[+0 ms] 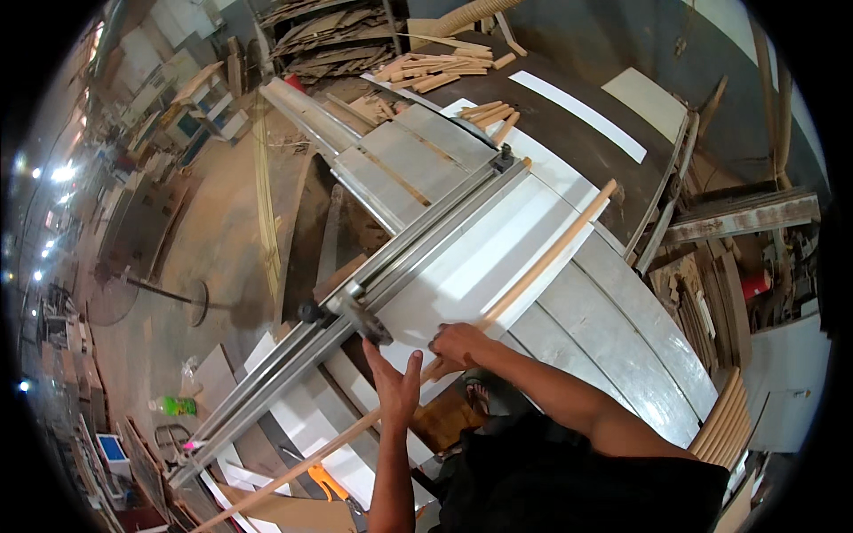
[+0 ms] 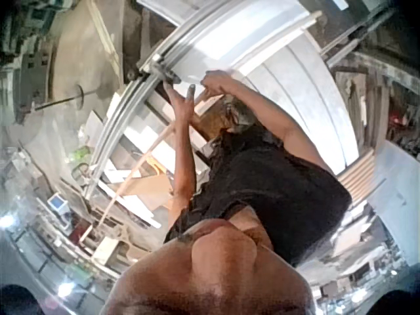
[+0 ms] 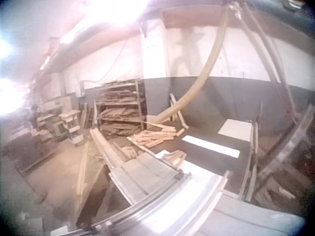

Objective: The person uses a table saw to cut long, thin wooden dowels into shorter segments. They feed the dowels one by one through the saw blade, collecting the cut pieces on the table. Periodically, they gather the finished segments into a bundle and move them to a nearby stack of wrapped wood.

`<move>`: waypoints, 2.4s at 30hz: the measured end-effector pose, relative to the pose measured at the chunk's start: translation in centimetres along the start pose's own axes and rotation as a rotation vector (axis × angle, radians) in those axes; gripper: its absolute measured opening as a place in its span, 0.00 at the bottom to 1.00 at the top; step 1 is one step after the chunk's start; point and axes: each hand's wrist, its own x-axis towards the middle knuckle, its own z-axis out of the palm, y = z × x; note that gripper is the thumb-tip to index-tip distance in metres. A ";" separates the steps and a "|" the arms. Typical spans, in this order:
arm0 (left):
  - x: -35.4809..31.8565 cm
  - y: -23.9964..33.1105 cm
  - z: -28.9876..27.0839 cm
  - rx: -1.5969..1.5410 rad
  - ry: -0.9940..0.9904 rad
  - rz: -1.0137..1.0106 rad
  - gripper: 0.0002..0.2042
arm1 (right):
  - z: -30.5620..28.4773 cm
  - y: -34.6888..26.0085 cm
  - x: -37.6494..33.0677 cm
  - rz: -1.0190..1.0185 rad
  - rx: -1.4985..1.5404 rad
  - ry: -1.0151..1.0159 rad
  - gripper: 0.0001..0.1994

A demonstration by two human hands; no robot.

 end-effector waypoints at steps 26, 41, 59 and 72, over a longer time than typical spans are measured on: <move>-0.6 -11.1 1.1 0.759 -0.142 0.259 0.31 | -4.1 17.1 -2.9 0.761 0.177 1.041 0.22; 5.2 -12.2 -7.0 0.988 -0.091 0.436 0.20 | -5.7 22.1 2.5 0.991 0.729 0.993 0.41; 10.5 -11.0 -7.7 0.845 0.147 0.154 0.43 | -7.3 24.0 8.0 1.071 0.529 1.087 0.33; 11.8 -12.0 -7.5 0.943 0.178 0.225 0.49 | -5.9 27.0 8.7 1.077 0.555 1.300 0.31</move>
